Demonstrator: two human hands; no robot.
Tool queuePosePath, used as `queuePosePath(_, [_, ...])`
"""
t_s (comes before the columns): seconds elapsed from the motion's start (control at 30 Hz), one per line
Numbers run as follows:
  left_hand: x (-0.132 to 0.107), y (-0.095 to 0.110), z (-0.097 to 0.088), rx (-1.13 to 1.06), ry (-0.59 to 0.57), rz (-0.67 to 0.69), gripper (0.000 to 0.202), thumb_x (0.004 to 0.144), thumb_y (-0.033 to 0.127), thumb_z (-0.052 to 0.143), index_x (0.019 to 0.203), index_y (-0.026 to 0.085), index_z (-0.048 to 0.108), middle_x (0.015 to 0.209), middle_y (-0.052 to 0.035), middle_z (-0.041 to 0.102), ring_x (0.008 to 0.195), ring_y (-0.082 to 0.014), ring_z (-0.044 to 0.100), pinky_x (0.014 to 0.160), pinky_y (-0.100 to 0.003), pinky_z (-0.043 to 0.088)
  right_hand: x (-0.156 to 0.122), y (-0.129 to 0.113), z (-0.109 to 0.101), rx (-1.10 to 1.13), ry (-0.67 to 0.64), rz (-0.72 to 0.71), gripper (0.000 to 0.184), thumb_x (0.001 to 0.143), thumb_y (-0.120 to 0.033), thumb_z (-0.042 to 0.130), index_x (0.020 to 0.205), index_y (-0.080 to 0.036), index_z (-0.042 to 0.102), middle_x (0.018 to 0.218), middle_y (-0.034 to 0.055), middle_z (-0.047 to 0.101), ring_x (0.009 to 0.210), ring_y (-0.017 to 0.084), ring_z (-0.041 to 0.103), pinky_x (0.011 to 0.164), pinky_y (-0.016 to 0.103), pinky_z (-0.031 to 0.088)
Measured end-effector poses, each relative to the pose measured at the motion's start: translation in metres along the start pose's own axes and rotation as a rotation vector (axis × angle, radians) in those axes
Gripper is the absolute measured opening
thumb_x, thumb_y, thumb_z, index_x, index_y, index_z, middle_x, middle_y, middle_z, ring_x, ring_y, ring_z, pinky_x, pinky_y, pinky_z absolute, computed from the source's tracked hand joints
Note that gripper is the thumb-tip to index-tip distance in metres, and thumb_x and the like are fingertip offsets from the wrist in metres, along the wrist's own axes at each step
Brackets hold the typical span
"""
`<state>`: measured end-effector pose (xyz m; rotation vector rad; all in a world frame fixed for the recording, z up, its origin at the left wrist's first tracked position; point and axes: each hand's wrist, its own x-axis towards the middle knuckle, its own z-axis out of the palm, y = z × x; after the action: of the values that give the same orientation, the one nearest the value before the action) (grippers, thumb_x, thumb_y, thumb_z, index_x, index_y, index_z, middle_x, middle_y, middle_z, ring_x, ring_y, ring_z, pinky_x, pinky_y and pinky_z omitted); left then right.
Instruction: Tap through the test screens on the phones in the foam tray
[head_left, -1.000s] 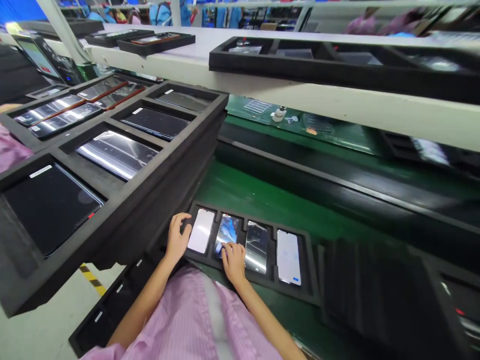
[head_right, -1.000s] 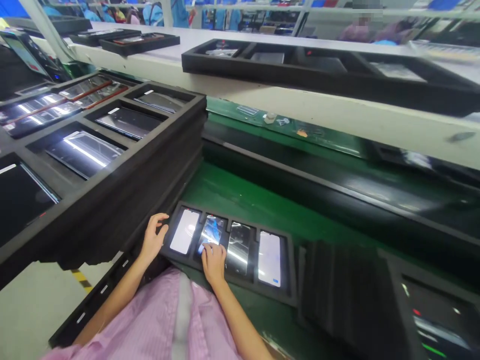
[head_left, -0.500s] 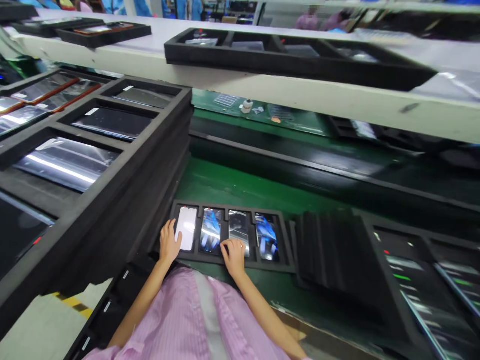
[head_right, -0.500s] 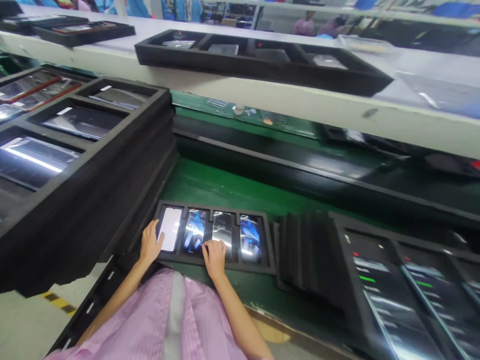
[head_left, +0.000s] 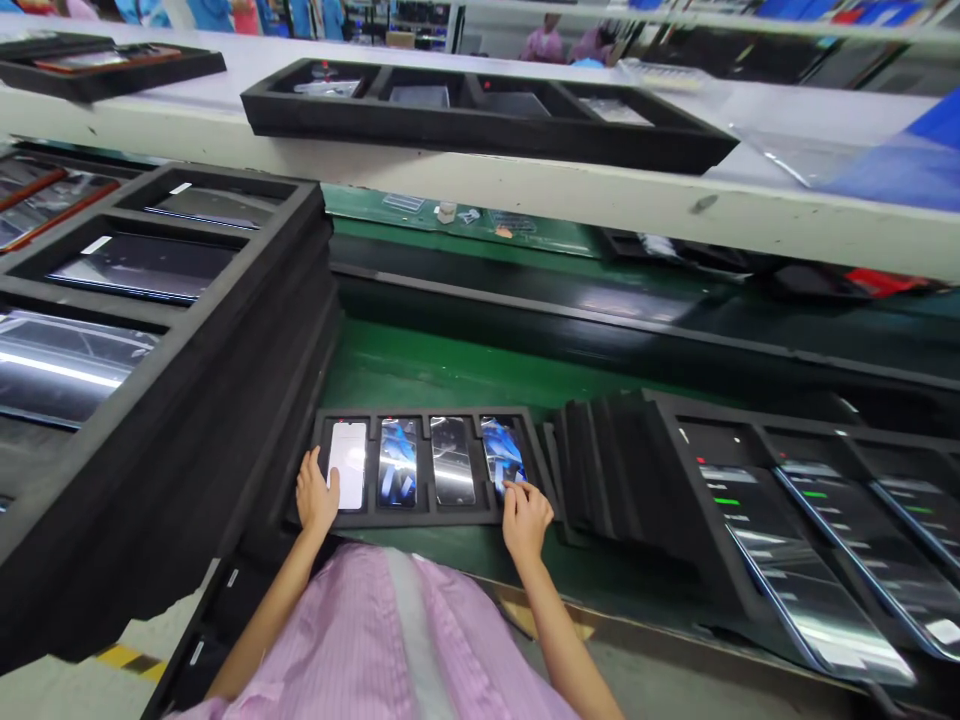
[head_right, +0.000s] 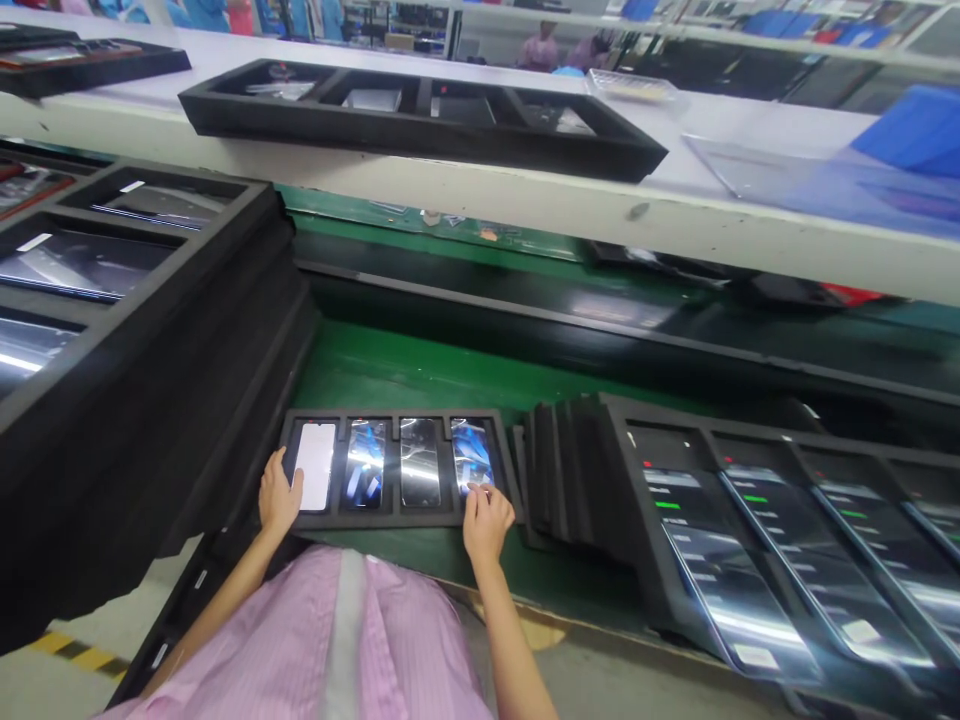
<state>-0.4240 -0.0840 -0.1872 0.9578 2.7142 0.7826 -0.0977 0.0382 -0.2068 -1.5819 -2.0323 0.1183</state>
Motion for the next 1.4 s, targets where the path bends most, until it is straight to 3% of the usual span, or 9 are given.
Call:
queuePosePath(0.17, [-0.002, -0.001, 0.000, -0.042, 0.010, 0.000, 0.051, 0.081, 0.023, 0.045, 0.131, 0.015, 0.036, 0.133, -0.0176, 0.045, 0.119, -0.0304, 0.046, 0.094, -0.046, 0.040, 0.004, -0.019, 0.008, 0.056, -0.071, -0.082, 0.042, 0.091, -0.035, 0.027, 0.090, -0.020, 0.066, 0.097, 0.0097, 0.056, 0.092, 0.022, 0.048, 0.082, 0.038, 0.033])
queuePosePath(0.47, [0.002, -0.005, -0.008, -0.133, -0.119, -0.045, 0.065, 0.069, 0.015, 0.056, 0.131, 0.016, 0.034, 0.137, -0.0166, 0.040, 0.123, -0.0307, 0.043, 0.098, -0.046, 0.038, 0.002, -0.094, 0.027, 0.238, -0.229, -0.373, 0.038, 0.092, -0.027, 0.029, 0.090, -0.022, 0.067, 0.098, 0.0074, 0.057, 0.098, 0.019, 0.048, 0.090, 0.040, 0.031])
queuePosePath(0.67, [0.001, -0.008, -0.011, -0.166, -0.130, -0.035, 0.062, 0.070, 0.014, 0.054, 0.130, 0.014, 0.035, 0.137, -0.0166, 0.040, 0.124, -0.0292, 0.041, 0.101, -0.043, 0.037, 0.009, -0.111, 0.028, 0.184, -0.303, -0.461, 0.035, 0.091, -0.029, 0.032, 0.099, -0.024, 0.066, 0.109, 0.0092, 0.053, 0.106, 0.021, 0.043, 0.095, 0.044, 0.030])
queuePosePath(0.83, [0.000, -0.007, -0.010, -0.172, -0.121, -0.031, 0.061, 0.072, 0.015, 0.052, 0.130, 0.015, 0.035, 0.137, -0.0164, 0.039, 0.125, -0.0291, 0.040, 0.102, -0.045, 0.035, 0.009, -0.120, 0.035, 0.152, -0.418, -0.544, 0.033, 0.091, -0.031, 0.035, 0.094, -0.028, 0.067, 0.120, 0.0077, 0.049, 0.114, 0.022, 0.039, 0.097, 0.045, 0.029])
queuePosePath(1.0, [-0.001, -0.007, -0.009, -0.148, -0.099, -0.024, 0.058, 0.074, 0.018, 0.050, 0.130, 0.015, 0.035, 0.137, -0.0171, 0.039, 0.124, -0.0305, 0.042, 0.099, -0.047, 0.038, 0.024, -0.109, 0.043, 0.051, -0.316, -0.381, 0.036, 0.091, -0.032, 0.033, 0.110, -0.021, 0.061, 0.125, 0.0148, 0.046, 0.117, 0.026, 0.037, 0.096, 0.047, 0.029])
queuePosePath(1.17, [-0.002, -0.004, -0.009, -0.102, -0.080, -0.015, 0.055, 0.076, 0.019, 0.048, 0.130, 0.013, 0.037, 0.136, -0.0183, 0.040, 0.122, -0.0320, 0.042, 0.097, -0.048, 0.039, 0.034, -0.067, 0.035, 0.045, -0.187, -0.193, 0.039, 0.090, -0.035, 0.029, 0.113, -0.021, 0.057, 0.118, 0.0139, 0.049, 0.112, 0.026, 0.040, 0.092, 0.047, 0.031])
queuePosePath(1.3, [-0.005, -0.001, -0.008, -0.071, -0.044, 0.013, 0.054, 0.078, 0.020, 0.046, 0.129, 0.007, 0.037, 0.135, -0.0224, 0.040, 0.123, -0.0337, 0.040, 0.096, -0.049, 0.037, 0.033, -0.029, 0.026, 0.009, -0.010, 0.077, 0.047, 0.088, -0.039, 0.029, 0.119, -0.011, 0.050, 0.109, 0.0203, 0.052, 0.105, 0.031, 0.043, 0.085, 0.049, 0.032])
queuePosePath(1.4, [-0.012, 0.007, -0.004, -0.027, 0.024, 0.129, 0.049, 0.080, 0.023, 0.044, 0.127, 0.009, 0.041, 0.134, -0.0209, 0.040, 0.124, -0.0328, 0.038, 0.099, -0.051, 0.033, 0.032, -0.024, 0.026, 0.010, -0.003, 0.105, 0.049, 0.087, -0.040, 0.030, 0.120, -0.009, 0.047, 0.103, 0.0199, 0.054, 0.099, 0.031, 0.046, 0.083, 0.045, 0.035])
